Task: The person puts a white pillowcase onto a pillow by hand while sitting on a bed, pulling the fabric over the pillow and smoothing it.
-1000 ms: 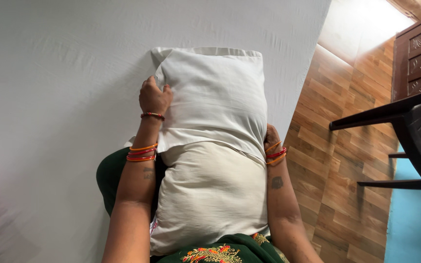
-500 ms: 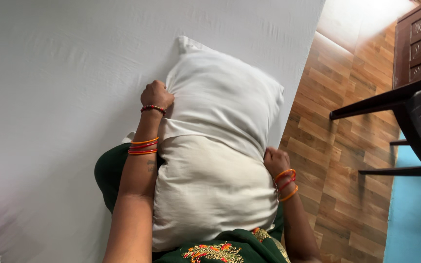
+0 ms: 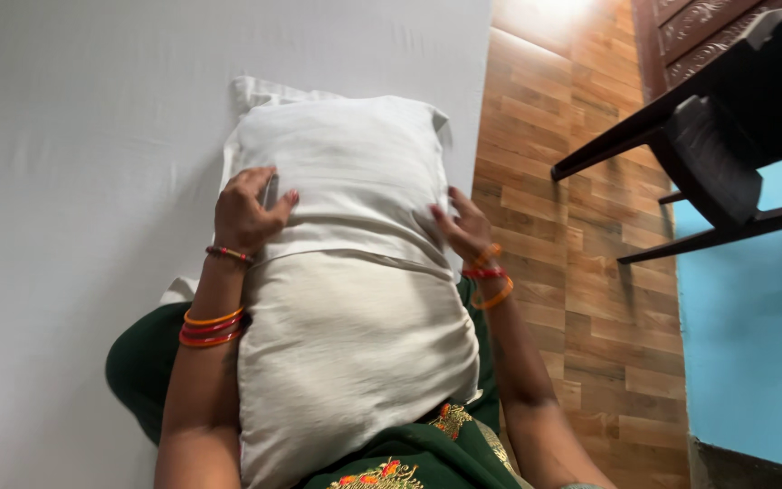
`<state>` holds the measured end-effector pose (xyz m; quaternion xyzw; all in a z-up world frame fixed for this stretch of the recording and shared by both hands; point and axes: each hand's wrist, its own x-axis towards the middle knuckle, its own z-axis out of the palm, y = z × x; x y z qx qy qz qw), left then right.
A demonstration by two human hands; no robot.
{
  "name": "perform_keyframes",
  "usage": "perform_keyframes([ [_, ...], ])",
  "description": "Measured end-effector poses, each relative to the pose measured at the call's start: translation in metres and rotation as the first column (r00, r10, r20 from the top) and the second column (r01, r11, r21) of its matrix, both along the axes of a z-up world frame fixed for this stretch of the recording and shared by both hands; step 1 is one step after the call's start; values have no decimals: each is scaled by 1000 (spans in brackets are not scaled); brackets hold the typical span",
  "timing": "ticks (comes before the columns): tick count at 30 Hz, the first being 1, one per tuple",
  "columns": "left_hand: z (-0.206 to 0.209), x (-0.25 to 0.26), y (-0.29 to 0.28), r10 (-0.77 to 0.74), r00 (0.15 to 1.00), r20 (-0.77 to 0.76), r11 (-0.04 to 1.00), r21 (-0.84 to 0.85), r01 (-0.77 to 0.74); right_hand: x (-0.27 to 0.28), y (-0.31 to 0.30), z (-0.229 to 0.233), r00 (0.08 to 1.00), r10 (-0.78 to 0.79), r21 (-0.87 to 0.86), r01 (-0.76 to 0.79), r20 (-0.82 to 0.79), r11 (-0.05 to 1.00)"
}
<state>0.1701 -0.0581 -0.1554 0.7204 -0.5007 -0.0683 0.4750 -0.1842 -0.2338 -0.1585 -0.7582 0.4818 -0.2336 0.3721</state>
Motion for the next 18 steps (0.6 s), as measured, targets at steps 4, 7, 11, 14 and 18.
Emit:
perform_keyframes([
  [4, -11, 8, -4, -49, 977, 207, 997, 63, 37, 51, 10, 23, 954, 132, 160, -91, -268, 983],
  [7, -21, -1, -4, 1, 971, 241, 993, 113, -29, 52, 31, 9, 948, 104, -284, -194, -302, 939],
  [11, 10, -18, 4, 93, 964, 249, 991, 71, -114, 34, 46, 0, 985, 98, -418, -150, -142, 896],
  [14, 42, -37, 16, -144, 989, -25, 989, 26, 145, 21, 44, -3, 990, 98, -519, -138, -105, 844],
  [18, 62, -34, 27, -298, 940, -167, 946, 76, 314, 17, 48, -5, 1000, 24, -462, -15, 15, 887],
])
